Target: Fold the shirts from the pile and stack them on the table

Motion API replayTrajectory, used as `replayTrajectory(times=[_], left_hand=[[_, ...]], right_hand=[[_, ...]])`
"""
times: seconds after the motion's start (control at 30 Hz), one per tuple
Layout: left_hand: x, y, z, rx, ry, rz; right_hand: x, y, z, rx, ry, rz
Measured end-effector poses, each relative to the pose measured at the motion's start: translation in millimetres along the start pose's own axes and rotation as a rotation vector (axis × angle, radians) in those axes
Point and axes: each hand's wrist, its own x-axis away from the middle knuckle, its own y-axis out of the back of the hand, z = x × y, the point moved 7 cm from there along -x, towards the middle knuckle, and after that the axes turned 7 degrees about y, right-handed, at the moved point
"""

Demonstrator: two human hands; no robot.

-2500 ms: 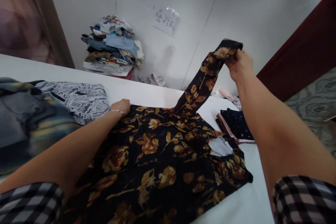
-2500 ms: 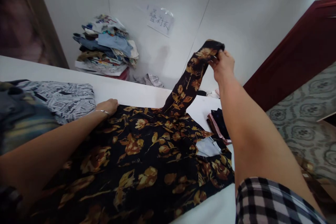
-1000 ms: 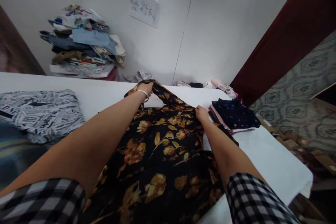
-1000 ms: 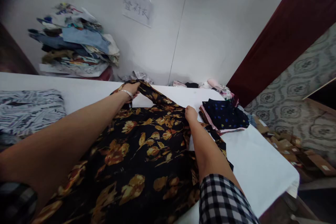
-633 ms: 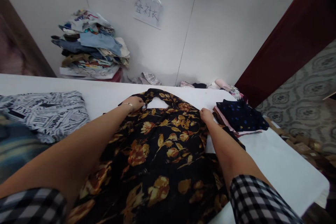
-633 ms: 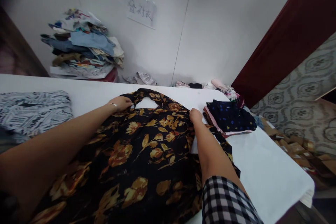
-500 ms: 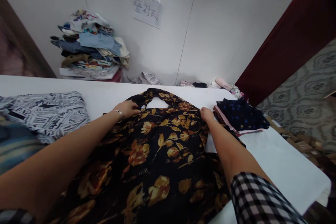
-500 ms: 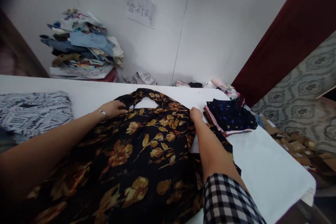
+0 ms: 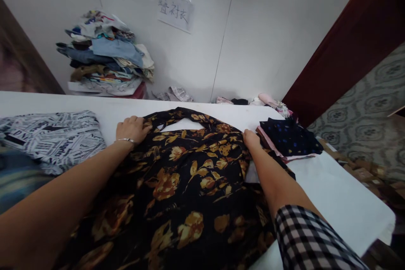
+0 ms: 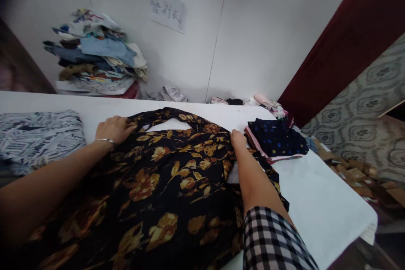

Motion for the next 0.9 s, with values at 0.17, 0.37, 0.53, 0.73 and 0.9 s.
replayTrajectory(times=[0.17, 0.37, 0.53, 0.73, 0.9], left_hand=[[24, -1.5, -4, -0.024, -0.141, 0.095], [23, -23.3, 26, -0.016, 0.005, 0.239], [16, -22.6, 32, 0.022, 0.080, 0.238], [17, -15.6, 35, 0.052, 0.091, 0.235], [54, 9.6, 3, 0.190, -0.169, 0.133]], right_hand=[[-10, 5, -9, -0.055, -0.014, 0.025], [9, 25, -1, -0.112, 0.104, -0.067], [53, 0, 23, -0.100, 0.335, -0.036], [59, -14, 15, -0.105, 0.272, 0.161], [76, 23, 48, -0.128, 0.380, 0.078]])
